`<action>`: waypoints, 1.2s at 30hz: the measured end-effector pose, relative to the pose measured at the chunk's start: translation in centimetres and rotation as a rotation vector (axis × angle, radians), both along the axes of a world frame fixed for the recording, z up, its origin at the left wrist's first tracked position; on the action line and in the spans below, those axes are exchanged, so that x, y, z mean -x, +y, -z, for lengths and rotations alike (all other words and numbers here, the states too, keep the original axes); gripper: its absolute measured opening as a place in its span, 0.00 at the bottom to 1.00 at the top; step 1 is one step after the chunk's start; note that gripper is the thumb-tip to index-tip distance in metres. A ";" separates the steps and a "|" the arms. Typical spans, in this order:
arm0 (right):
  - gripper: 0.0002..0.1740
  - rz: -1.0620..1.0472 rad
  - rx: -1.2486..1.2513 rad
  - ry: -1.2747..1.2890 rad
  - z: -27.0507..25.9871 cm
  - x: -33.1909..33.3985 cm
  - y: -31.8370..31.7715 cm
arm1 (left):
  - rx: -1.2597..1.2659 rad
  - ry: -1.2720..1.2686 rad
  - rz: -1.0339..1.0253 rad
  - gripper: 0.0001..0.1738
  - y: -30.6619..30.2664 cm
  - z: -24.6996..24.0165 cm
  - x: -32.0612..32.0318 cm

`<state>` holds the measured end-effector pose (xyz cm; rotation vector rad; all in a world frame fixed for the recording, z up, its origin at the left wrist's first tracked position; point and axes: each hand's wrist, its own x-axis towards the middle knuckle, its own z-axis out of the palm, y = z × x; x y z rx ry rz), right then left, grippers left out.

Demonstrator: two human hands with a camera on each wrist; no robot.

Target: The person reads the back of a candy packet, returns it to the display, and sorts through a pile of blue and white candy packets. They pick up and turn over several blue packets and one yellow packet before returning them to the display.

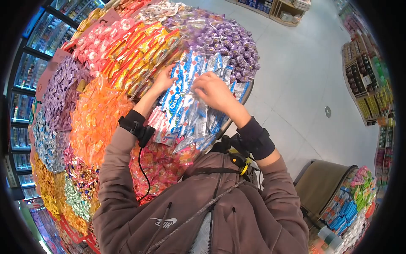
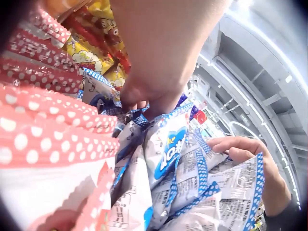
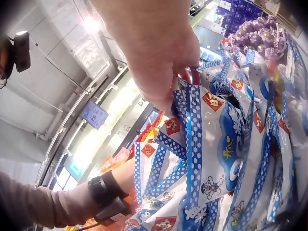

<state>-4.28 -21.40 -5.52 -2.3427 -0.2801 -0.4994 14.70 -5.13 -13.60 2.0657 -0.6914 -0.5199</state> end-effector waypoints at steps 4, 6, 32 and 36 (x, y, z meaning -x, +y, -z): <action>0.10 0.102 -0.211 -0.123 -0.5 -0.1 -0.8 | -0.297 -0.204 0.041 0.29 -0.2 -4.7 0.8; 0.10 0.244 -0.264 -0.188 -1.7 0.4 -2.3 | -0.153 -0.377 0.016 0.24 0.2 -6.9 1.9; 0.06 -0.161 0.218 0.005 -6.9 -2.7 -1.3 | -0.235 -0.430 -0.045 0.06 8.4 -11.6 6.7; 0.09 -0.400 0.388 0.123 -5.9 -6.7 3.1 | -0.316 -0.598 -0.066 0.07 9.1 -10.7 7.9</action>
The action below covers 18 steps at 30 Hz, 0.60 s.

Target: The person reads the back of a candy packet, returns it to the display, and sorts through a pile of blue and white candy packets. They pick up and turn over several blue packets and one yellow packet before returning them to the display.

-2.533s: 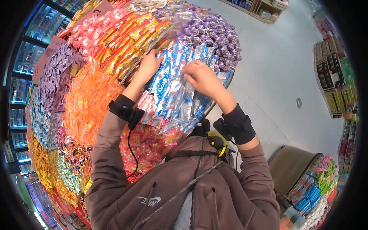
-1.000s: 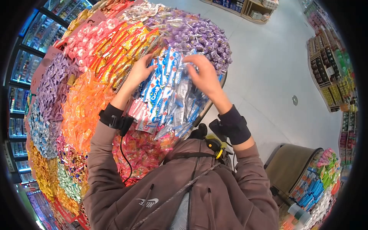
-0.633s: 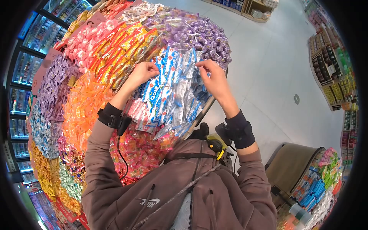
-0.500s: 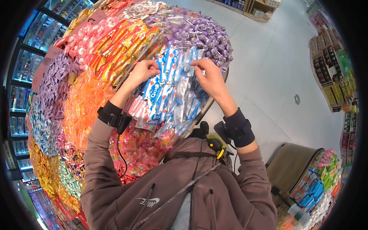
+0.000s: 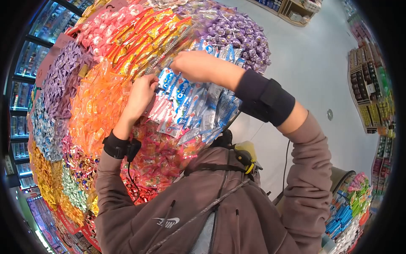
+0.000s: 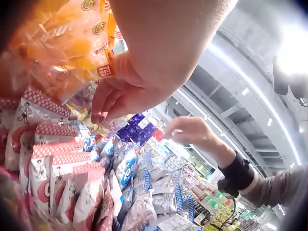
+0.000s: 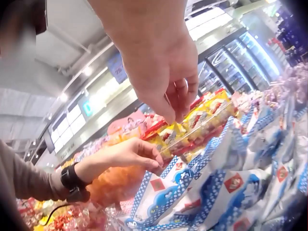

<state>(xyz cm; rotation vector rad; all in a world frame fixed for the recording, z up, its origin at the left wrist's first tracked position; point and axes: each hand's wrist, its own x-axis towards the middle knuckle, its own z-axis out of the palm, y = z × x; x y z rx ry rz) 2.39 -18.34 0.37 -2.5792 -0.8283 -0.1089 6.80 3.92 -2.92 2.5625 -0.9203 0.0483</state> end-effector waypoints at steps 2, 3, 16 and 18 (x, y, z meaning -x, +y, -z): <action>0.11 -0.099 0.096 0.054 1.6 -1.8 1.4 | -0.102 -0.062 0.002 0.07 -0.4 -0.3 0.7; 0.11 -0.131 0.152 0.097 1.9 -2.6 2.0 | -0.166 -0.100 -0.001 0.06 -0.6 -0.1 0.6; 0.06 -0.155 0.575 0.257 2.9 -2.7 1.2 | 0.067 0.168 -0.023 0.11 -0.8 2.6 1.7; 0.06 -0.131 0.556 0.331 3.0 -2.8 1.2 | 0.124 0.207 0.010 0.11 -1.4 3.0 1.3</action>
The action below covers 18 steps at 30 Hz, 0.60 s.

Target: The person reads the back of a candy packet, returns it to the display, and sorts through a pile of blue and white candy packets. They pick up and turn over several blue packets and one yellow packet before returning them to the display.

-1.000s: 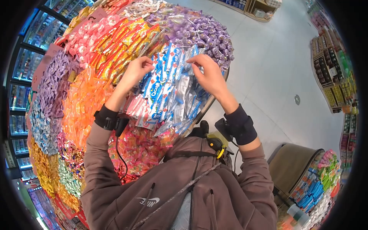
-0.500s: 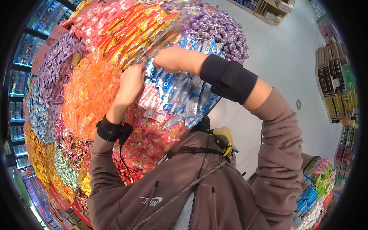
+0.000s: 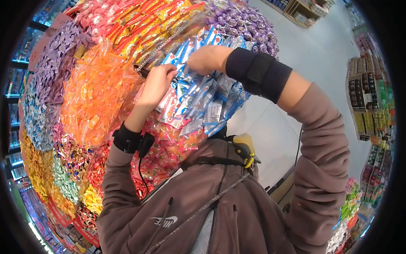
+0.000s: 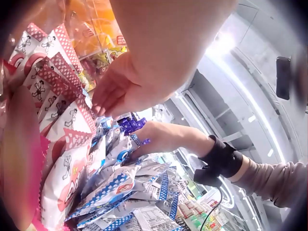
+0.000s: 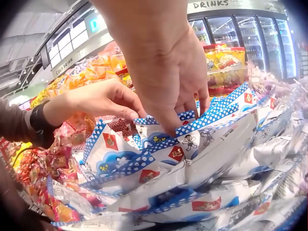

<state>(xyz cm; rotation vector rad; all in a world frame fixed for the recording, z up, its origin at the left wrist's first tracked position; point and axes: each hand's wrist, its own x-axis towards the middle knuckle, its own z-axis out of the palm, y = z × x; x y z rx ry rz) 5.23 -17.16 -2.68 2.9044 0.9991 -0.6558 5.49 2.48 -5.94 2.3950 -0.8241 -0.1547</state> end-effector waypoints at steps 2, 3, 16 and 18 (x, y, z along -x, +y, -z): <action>0.06 -0.001 -0.036 0.023 -0.4 -0.1 0.3 | 0.064 0.014 0.034 0.11 -0.6 0.8 -0.4; 0.06 -0.025 -0.067 0.012 -0.4 -0.2 0.4 | 0.098 0.006 0.052 0.11 -0.7 1.5 -0.6; 0.07 -0.100 0.149 -0.160 1.8 0.8 1.4 | 0.002 0.023 0.027 0.07 -0.4 1.7 -1.2; 0.07 -0.122 0.178 -0.161 1.7 0.7 1.4 | -0.043 -0.213 -0.003 0.07 -0.4 0.1 0.3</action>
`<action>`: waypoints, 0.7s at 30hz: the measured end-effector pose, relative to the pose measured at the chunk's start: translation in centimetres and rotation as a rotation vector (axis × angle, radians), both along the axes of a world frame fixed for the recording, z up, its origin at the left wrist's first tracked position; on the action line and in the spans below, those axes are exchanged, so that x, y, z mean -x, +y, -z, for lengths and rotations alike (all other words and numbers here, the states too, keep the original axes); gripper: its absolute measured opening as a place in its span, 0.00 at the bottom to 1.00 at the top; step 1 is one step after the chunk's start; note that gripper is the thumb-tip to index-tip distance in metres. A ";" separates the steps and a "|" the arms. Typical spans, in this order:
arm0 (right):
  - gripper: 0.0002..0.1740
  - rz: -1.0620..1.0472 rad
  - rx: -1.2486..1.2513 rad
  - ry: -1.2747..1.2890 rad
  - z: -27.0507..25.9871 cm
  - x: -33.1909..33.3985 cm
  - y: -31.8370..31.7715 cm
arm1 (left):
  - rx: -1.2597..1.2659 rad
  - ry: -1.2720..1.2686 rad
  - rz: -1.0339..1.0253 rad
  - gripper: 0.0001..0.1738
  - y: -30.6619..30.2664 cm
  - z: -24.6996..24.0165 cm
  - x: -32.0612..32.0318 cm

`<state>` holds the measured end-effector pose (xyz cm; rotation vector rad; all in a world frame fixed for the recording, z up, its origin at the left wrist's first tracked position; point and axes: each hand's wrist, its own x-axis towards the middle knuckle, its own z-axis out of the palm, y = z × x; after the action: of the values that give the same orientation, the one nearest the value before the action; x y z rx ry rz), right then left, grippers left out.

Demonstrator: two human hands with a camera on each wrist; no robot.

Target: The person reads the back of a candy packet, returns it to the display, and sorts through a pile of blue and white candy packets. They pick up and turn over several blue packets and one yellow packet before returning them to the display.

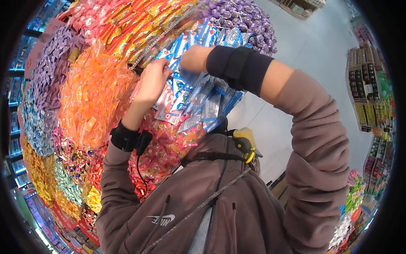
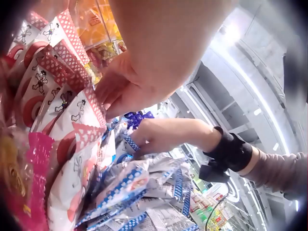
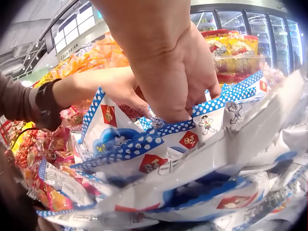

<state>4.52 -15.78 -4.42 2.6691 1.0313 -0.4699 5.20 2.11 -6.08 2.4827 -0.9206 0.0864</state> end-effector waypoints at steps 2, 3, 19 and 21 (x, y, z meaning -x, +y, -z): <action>0.07 0.072 -0.113 0.063 -1.8 -0.1 -0.1 | -0.062 -0.133 0.007 0.07 0.5 -1.5 2.0; 0.08 0.107 -0.171 0.094 -2.3 -0.2 0.0 | -0.104 -0.152 0.028 0.07 0.9 -2.1 2.8; 0.22 0.103 -0.099 0.401 -3.2 6.4 1.9 | -0.143 -0.256 0.119 0.08 1.9 1.7 6.0; 0.23 0.081 -0.100 0.343 -2.8 6.9 1.7 | -0.035 -0.206 0.084 0.08 1.4 -0.1 5.9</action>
<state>-2.37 -14.10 -1.64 2.7884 1.0604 -0.9422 -0.74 3.53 -5.97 2.4969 -1.1184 0.3049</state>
